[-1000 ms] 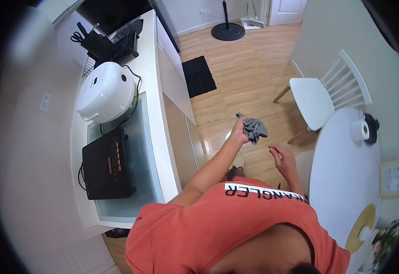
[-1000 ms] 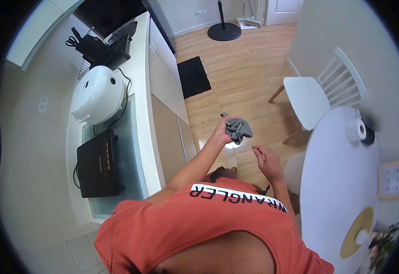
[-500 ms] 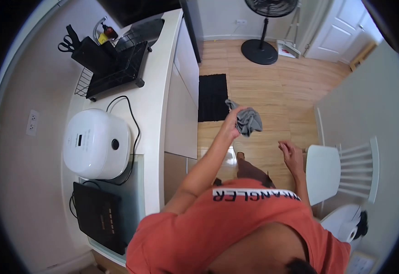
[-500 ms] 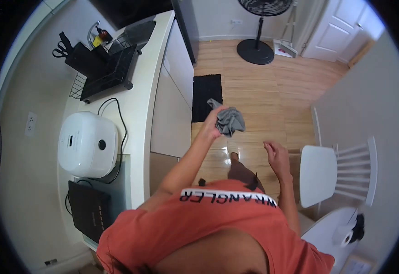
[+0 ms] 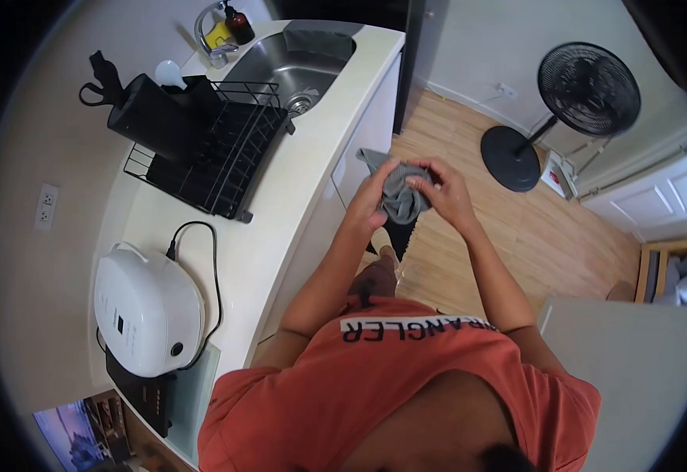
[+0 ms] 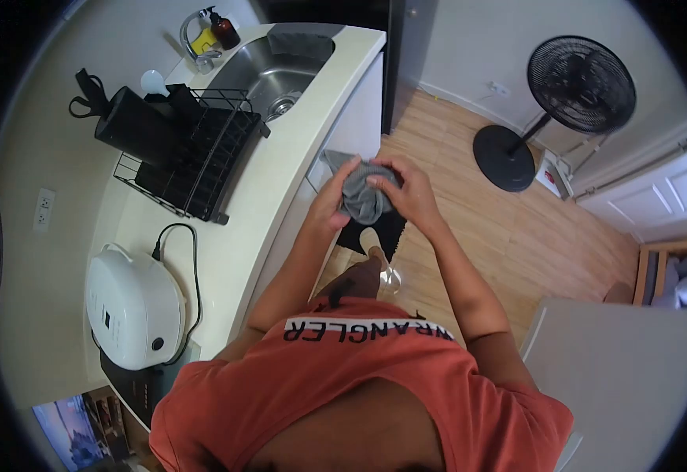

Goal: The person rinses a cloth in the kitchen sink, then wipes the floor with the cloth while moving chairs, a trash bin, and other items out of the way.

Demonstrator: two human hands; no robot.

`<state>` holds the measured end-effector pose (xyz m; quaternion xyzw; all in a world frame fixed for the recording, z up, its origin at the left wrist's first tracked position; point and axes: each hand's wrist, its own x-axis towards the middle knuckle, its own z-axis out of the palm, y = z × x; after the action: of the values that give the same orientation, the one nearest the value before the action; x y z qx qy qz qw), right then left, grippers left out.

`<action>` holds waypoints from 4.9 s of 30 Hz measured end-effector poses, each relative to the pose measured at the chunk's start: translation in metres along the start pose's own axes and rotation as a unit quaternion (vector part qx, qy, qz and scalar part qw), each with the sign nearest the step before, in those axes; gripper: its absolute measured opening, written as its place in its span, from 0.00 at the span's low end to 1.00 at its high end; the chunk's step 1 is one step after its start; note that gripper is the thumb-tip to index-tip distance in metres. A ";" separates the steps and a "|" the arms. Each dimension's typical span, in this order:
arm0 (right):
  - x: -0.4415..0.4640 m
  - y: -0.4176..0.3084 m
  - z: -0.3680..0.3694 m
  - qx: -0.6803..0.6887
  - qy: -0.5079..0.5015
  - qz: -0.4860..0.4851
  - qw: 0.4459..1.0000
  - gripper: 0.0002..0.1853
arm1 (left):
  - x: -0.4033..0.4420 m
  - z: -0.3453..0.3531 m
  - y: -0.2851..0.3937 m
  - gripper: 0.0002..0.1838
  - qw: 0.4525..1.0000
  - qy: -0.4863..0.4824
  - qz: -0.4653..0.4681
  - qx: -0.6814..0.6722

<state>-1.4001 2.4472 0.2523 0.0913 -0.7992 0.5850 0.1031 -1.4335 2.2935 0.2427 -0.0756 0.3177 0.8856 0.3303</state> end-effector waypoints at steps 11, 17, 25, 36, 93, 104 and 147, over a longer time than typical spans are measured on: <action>0.282 0.008 -0.006 -0.036 -0.123 -0.083 0.988 0.12 | 0.168 0.010 0.145 0.15 0.967 -0.061 0.214 -0.128; 0.442 0.016 0.067 -0.004 -0.256 -0.092 0.962 0.15 | 0.199 -0.029 0.206 0.14 0.918 0.161 0.328 -0.154; 0.585 0.067 0.297 -0.086 -0.344 -0.370 0.859 0.25 | 0.237 -0.062 0.257 0.22 0.752 0.399 0.443 -0.280; 0.614 0.086 0.381 -0.242 -0.277 -0.622 0.691 0.36 | 0.308 -0.201 0.300 0.11 0.653 0.577 0.469 -0.143; 0.501 0.181 0.273 0.193 -0.506 0.240 0.806 0.25 | 0.305 -0.210 0.288 0.23 0.742 0.522 0.298 -0.297; 0.469 0.192 0.278 -0.048 -0.336 -0.104 0.935 0.18 | 0.363 -0.259 0.246 0.15 0.746 0.493 0.320 -0.313; 0.546 0.217 0.279 -0.373 -0.586 -0.009 0.719 0.35 | 0.301 -0.227 0.281 0.20 0.834 0.522 0.171 0.051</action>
<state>-1.9995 2.2316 0.1200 0.3774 -0.8528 0.0679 -0.3546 -1.8603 2.1529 0.1046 -0.4545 0.4955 0.7392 -0.0381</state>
